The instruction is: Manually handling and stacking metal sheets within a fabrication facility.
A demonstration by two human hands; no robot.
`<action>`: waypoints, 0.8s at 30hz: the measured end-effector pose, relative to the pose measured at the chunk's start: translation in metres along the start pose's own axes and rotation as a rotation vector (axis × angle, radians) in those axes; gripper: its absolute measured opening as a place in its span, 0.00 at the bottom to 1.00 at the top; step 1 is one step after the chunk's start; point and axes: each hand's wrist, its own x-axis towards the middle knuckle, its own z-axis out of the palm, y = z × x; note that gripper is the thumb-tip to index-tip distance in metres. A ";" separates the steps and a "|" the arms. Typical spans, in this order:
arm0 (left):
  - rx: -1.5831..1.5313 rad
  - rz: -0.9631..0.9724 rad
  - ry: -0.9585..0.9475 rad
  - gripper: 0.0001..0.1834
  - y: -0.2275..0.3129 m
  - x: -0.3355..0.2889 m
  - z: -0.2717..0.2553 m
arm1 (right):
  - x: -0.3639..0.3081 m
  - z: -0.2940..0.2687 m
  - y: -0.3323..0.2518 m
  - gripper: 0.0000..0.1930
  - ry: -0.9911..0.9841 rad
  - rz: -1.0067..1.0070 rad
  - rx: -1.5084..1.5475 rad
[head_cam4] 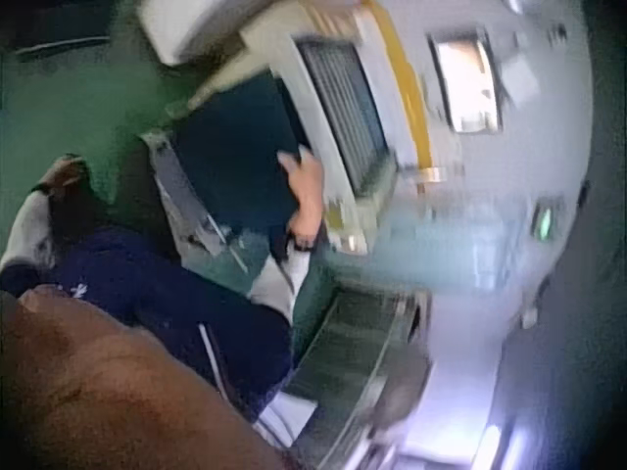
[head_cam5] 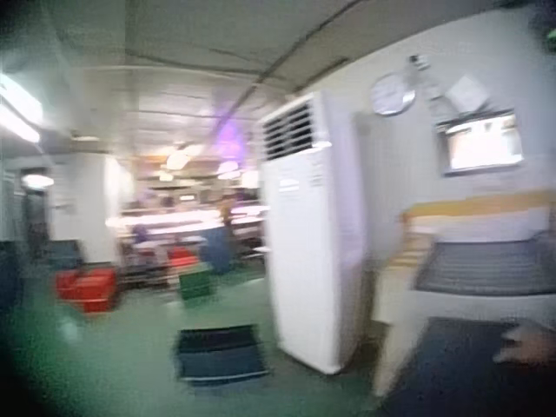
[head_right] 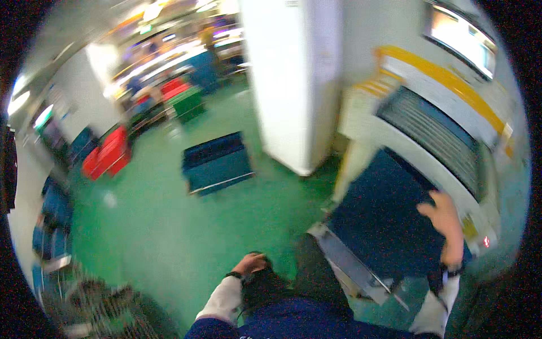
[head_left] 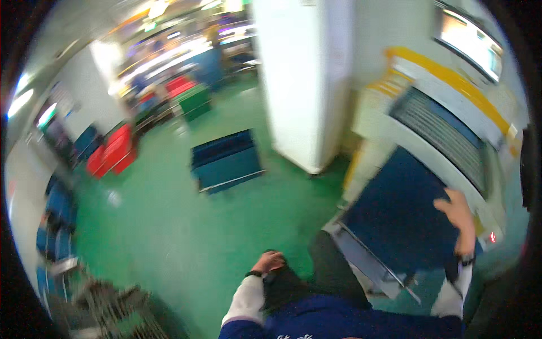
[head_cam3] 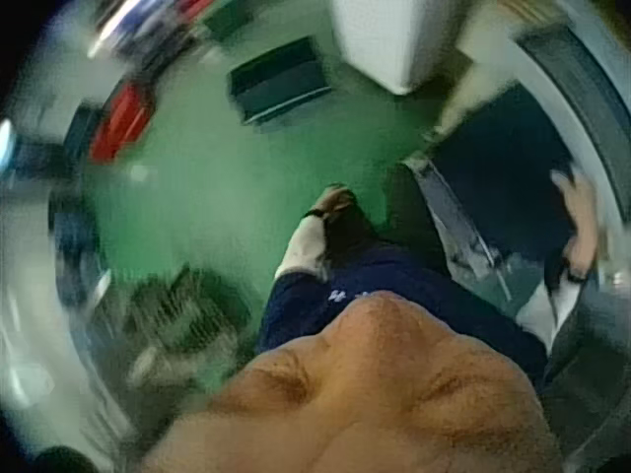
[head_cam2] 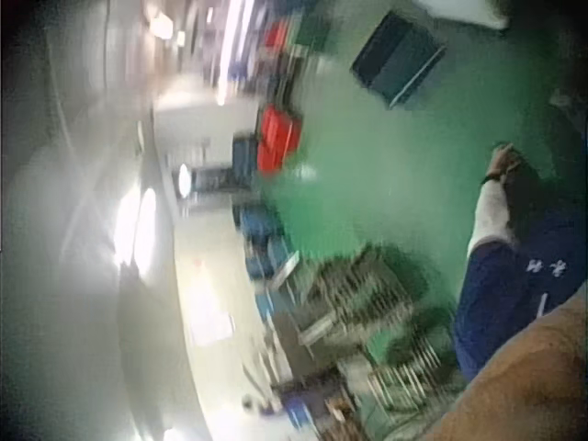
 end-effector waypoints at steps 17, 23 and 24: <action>0.027 -0.101 -0.001 0.15 -0.011 0.011 -0.003 | 0.033 -0.024 0.192 0.18 0.623 0.310 1.727; 0.044 -0.168 0.090 0.16 -0.005 0.008 -0.018 | 0.118 0.041 0.225 0.10 0.592 0.490 1.846; -0.053 -0.231 0.070 0.16 -0.014 0.016 -0.044 | 0.142 0.063 0.248 0.11 0.544 0.265 1.600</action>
